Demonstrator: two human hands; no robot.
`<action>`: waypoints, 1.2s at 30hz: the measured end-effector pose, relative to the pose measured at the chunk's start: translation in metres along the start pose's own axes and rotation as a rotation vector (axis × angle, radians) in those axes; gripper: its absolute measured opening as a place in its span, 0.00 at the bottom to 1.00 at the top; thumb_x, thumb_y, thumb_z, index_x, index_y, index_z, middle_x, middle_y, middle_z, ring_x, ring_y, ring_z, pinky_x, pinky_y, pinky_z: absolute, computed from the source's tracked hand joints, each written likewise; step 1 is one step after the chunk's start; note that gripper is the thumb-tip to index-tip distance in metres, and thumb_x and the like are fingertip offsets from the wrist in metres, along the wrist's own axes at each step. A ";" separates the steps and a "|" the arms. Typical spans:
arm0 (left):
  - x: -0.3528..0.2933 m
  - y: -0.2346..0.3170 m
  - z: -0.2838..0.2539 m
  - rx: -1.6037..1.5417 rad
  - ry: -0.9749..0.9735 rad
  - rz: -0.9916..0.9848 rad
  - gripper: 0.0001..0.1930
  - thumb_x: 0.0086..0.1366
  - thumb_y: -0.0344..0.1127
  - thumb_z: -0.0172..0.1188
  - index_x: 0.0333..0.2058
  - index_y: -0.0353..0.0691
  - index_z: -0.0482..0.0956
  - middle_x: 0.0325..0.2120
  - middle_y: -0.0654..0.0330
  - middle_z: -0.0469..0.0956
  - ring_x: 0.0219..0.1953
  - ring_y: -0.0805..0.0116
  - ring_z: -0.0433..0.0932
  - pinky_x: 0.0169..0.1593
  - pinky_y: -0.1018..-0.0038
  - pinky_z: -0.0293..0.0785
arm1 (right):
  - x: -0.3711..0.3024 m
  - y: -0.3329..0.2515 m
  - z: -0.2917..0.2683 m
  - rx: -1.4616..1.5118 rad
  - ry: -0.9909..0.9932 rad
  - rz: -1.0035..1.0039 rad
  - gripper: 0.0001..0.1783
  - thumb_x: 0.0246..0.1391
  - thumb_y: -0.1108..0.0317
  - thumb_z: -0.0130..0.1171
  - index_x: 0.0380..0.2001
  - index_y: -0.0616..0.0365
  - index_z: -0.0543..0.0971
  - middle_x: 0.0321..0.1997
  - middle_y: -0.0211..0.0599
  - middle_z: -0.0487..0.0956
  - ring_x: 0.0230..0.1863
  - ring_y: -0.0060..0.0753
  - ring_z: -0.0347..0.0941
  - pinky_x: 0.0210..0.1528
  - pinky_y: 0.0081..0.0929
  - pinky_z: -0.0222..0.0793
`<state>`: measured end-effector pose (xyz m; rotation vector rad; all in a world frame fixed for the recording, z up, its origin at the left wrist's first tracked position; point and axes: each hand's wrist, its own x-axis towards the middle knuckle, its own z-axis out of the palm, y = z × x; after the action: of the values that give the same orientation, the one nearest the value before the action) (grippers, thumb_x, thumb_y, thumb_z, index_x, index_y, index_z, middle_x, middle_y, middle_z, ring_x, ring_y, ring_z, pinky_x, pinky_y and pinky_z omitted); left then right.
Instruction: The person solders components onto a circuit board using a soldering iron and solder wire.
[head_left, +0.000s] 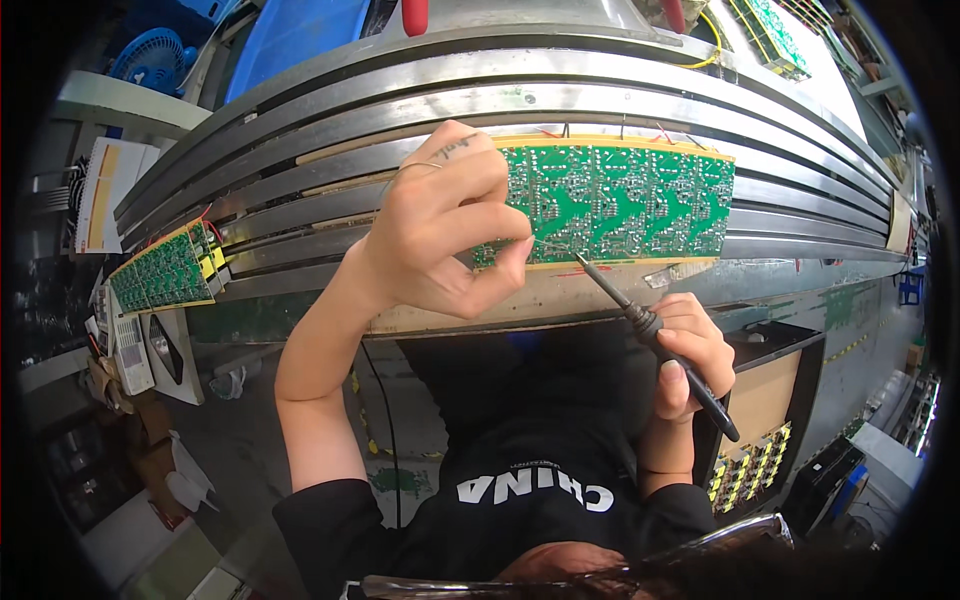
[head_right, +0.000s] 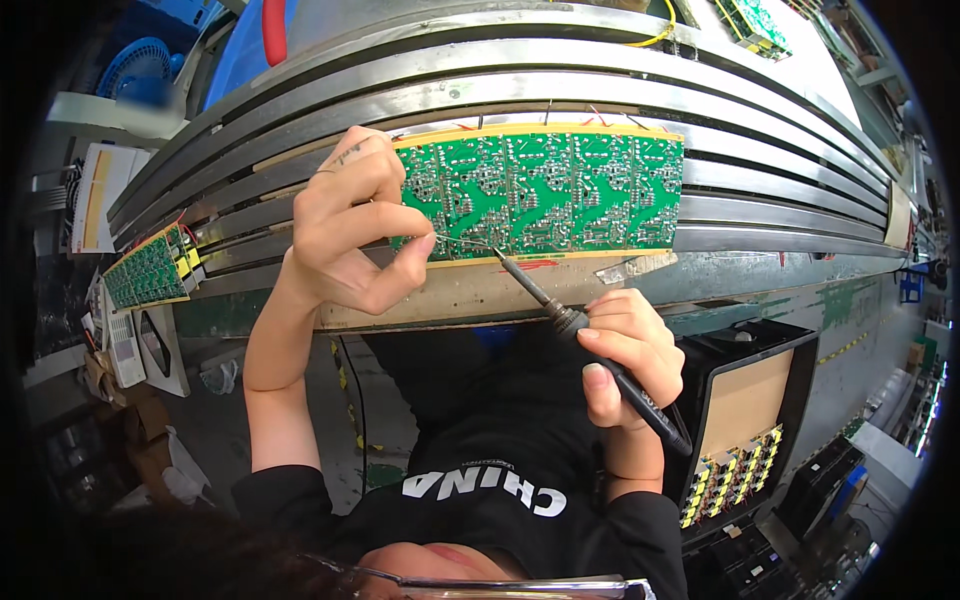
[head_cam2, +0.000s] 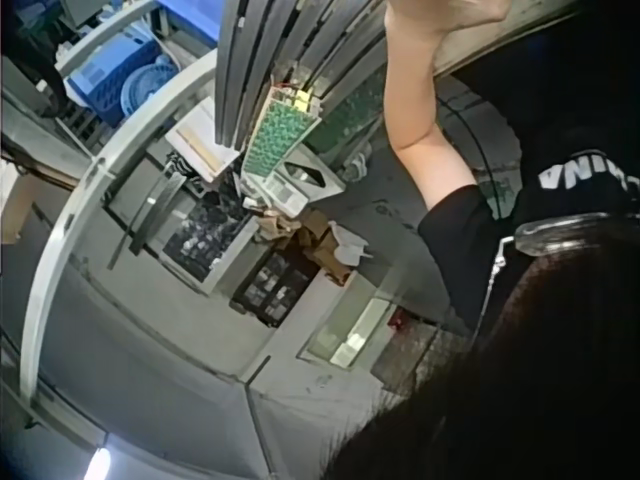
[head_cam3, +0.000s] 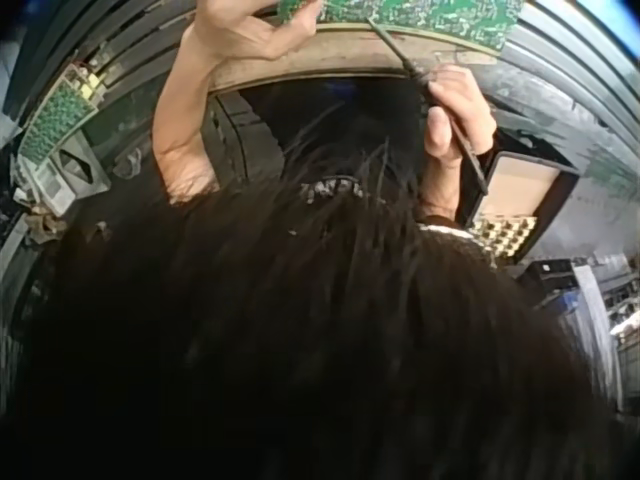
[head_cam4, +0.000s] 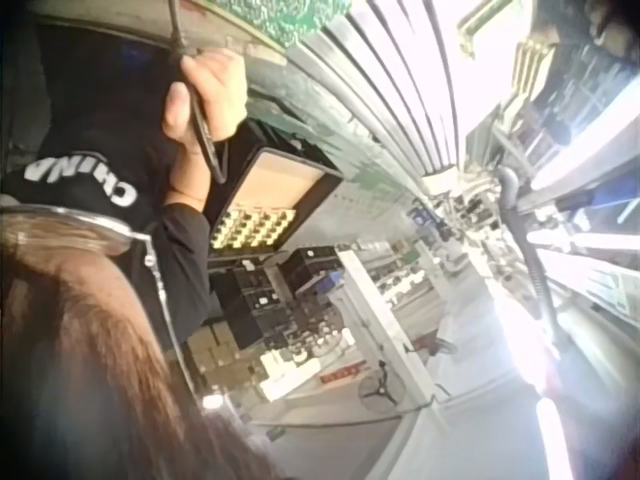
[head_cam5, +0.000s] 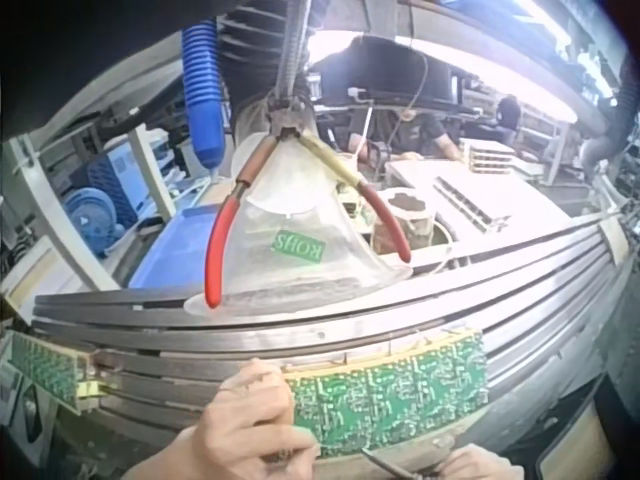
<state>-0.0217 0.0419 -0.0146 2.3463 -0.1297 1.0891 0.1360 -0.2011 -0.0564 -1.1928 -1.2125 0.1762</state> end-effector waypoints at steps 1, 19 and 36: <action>0.000 0.000 0.001 0.000 0.000 -0.002 0.09 0.39 0.23 0.62 0.21 0.44 0.75 0.22 0.67 0.63 0.24 0.66 0.60 0.43 0.70 0.66 | 0.000 0.000 0.000 0.001 -0.001 0.002 0.12 0.51 0.65 0.62 0.30 0.65 0.81 0.26 0.44 0.80 0.27 0.43 0.73 0.42 0.44 0.77; -0.004 0.003 0.004 0.086 -0.010 0.032 0.08 0.41 0.25 0.63 0.21 0.44 0.75 0.23 0.66 0.65 0.24 0.66 0.63 0.47 0.67 0.68 | 0.006 -0.006 0.004 -0.091 -0.077 -0.057 0.11 0.52 0.65 0.63 0.31 0.64 0.82 0.27 0.43 0.80 0.27 0.42 0.74 0.38 0.41 0.76; -0.002 0.003 -0.003 0.041 -0.026 0.015 0.08 0.39 0.24 0.61 0.19 0.44 0.71 0.23 0.65 0.62 0.23 0.65 0.62 0.41 0.69 0.66 | -0.002 -0.004 0.005 0.008 0.008 -0.016 0.12 0.51 0.65 0.63 0.32 0.65 0.82 0.27 0.44 0.80 0.26 0.41 0.73 0.36 0.40 0.74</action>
<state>-0.0262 0.0407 -0.0127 2.4007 -0.1363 1.0784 0.1294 -0.2006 -0.0552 -1.1761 -1.2132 0.1645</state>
